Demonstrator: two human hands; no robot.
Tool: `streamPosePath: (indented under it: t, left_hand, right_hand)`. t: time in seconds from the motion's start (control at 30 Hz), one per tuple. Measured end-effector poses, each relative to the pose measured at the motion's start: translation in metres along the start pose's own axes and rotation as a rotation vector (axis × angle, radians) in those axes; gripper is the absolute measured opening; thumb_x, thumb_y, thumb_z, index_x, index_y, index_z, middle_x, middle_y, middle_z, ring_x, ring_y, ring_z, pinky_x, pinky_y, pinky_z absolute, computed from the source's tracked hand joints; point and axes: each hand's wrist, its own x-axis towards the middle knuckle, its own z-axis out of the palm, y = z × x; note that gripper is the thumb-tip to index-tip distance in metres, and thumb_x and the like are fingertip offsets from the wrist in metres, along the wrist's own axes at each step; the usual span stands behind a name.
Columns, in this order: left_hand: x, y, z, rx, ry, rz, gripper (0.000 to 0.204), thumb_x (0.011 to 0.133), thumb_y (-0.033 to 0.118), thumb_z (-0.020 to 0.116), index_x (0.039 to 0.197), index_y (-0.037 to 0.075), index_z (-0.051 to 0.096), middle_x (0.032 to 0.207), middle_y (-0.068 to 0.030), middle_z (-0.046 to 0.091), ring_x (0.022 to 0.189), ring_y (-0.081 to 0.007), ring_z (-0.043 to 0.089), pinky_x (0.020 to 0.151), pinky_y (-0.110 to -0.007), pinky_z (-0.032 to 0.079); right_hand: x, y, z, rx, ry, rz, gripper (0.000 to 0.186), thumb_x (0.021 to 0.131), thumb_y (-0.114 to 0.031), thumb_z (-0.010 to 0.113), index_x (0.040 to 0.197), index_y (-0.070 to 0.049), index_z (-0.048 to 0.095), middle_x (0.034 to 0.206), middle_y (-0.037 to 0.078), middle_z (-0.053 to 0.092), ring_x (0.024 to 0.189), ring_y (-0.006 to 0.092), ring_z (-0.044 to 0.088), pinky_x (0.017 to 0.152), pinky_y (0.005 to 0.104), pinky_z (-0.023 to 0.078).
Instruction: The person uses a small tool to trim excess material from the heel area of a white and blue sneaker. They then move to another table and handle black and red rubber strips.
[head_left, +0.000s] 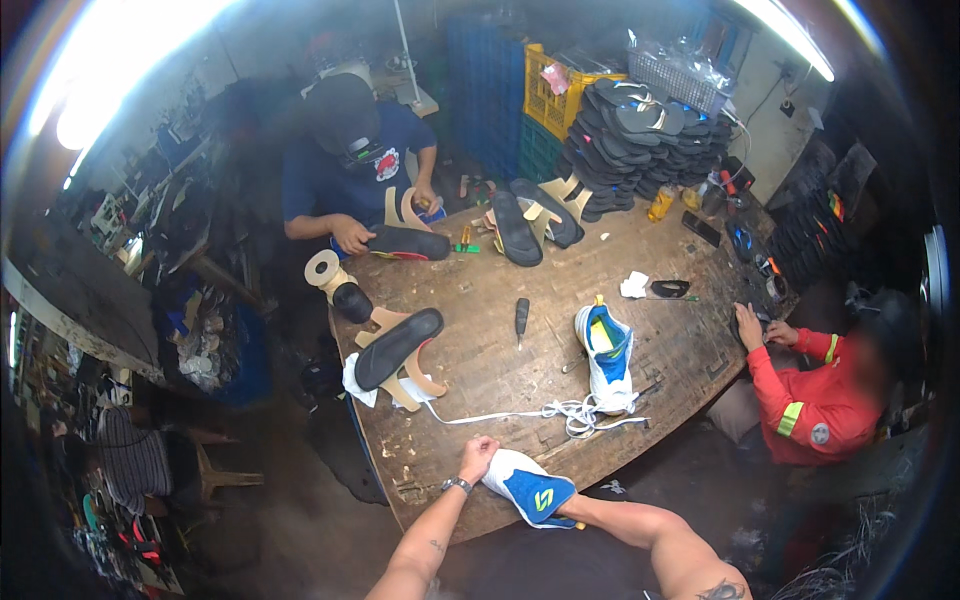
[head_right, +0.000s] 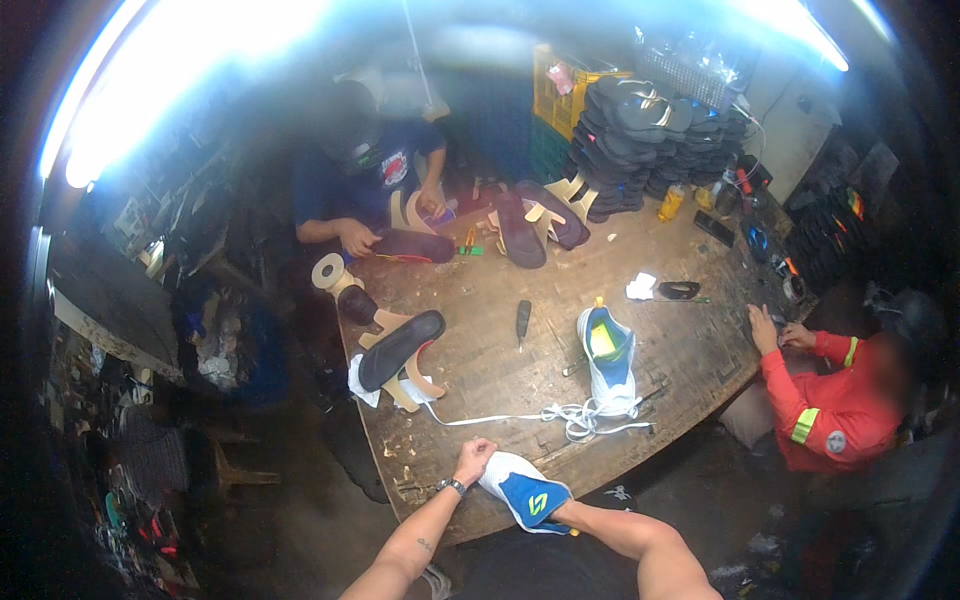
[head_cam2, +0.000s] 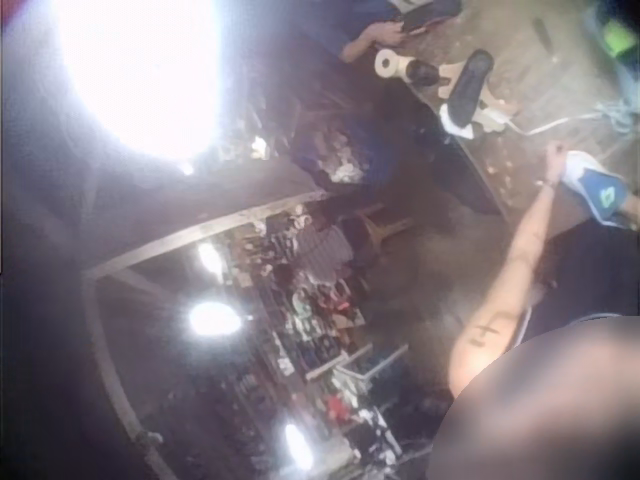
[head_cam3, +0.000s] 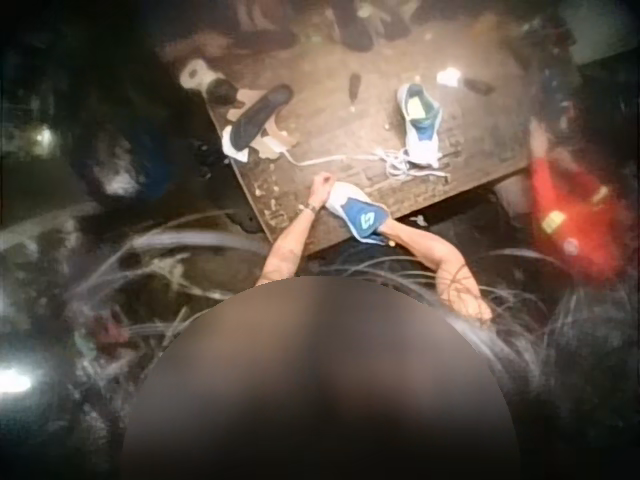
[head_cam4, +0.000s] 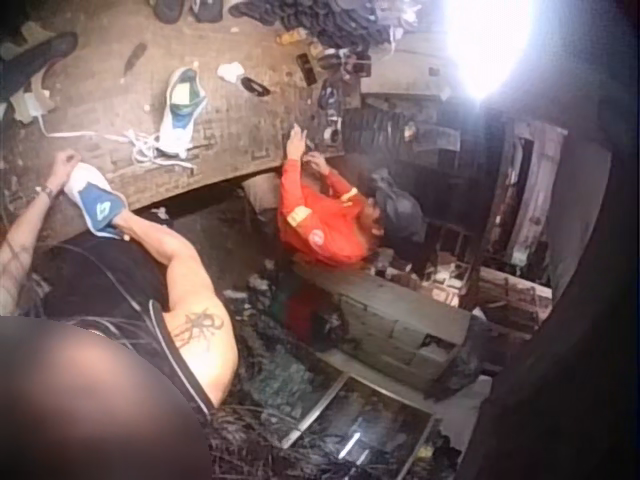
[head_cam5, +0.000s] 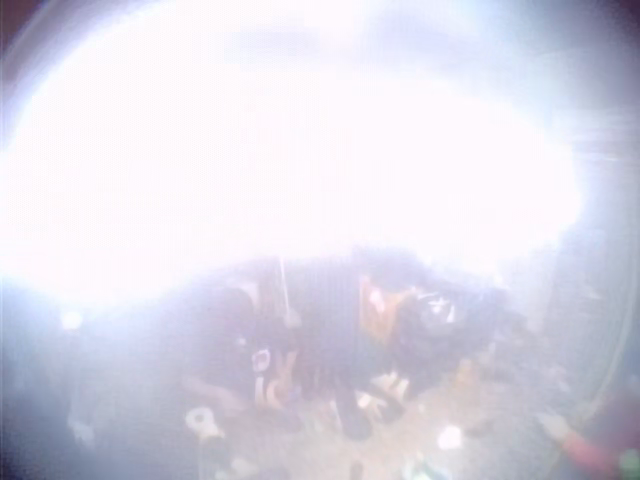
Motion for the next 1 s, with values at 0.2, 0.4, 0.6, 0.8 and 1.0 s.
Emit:
streamPosePath:
  t: [0.2, 0.4, 0.6, 0.8, 1.0]
  left_hand:
    - [0.002, -0.002, 0.002, 0.108, -0.044, 0.037, 0.023, 0.092, 0.019, 0.067, 0.084, -0.002, 0.066, 0.07, -0.0068, 0.064, 0.067, -0.0131, 0.057, 0.062, -0.032, 0.047]
    - [0.006, 0.005, 0.004, 0.177, -0.047, 0.032, 0.023, 0.092, 0.022, 0.066, 0.084, 0.0, 0.065, 0.07, -0.0099, 0.064, 0.067, -0.0178, 0.058, 0.065, -0.035, 0.048]
    - [0.003, 0.015, 0.006, 0.272, -0.041, -0.003, 0.023, 0.093, 0.024, 0.062, 0.088, 0.002, 0.067, 0.073, -0.0136, 0.068, 0.065, -0.0245, 0.064, 0.063, -0.038, 0.05]
    - [0.012, 0.009, 0.007, 0.351, 0.008, 0.03, 0.029, 0.095, 0.026, 0.062, 0.099, -0.002, 0.07, 0.087, -0.0221, 0.071, 0.079, -0.0315, 0.071, 0.071, -0.041, 0.052]
    - [0.049, 0.049, -0.027, 0.417, -0.007, 0.255, 0.026, 0.091, 0.026, 0.068, 0.094, 0.001, 0.072, 0.085, -0.0263, 0.068, 0.08, -0.0412, 0.069, 0.069, -0.045, 0.053]
  right_hand:
    - [0.0, 0.0, 0.003, -0.01, -0.006, 0.01, 0.037, 0.089, -0.016, 0.059, 0.12, 0.003, 0.063, 0.108, 0.026, 0.068, 0.102, 0.0375, 0.068, 0.089, 0.0459, 0.054]
    - [0.002, 0.001, 0.006, -0.025, -0.013, 0.015, 0.037, 0.088, -0.016, 0.059, 0.12, 0.003, 0.063, 0.107, 0.026, 0.068, 0.102, 0.0383, 0.068, 0.089, 0.0465, 0.054]
    - [0.002, -0.003, 0.007, -0.028, -0.029, -0.005, 0.037, 0.087, -0.015, 0.06, 0.119, 0.003, 0.063, 0.107, 0.027, 0.068, 0.102, 0.039, 0.068, 0.088, 0.0471, 0.054]
    - [-0.008, 0.0, 0.006, -0.053, -0.034, -0.018, 0.037, 0.086, -0.015, 0.06, 0.119, 0.003, 0.063, 0.107, 0.028, 0.068, 0.102, 0.0398, 0.068, 0.088, 0.0476, 0.054]
    - [-0.064, 0.002, -0.008, 0.462, 0.143, -0.128, 0.035, 0.081, 0.004, 0.056, 0.116, 0.007, 0.064, 0.114, 0.031, 0.065, 0.115, 0.0414, 0.062, 0.096, 0.0463, 0.05]
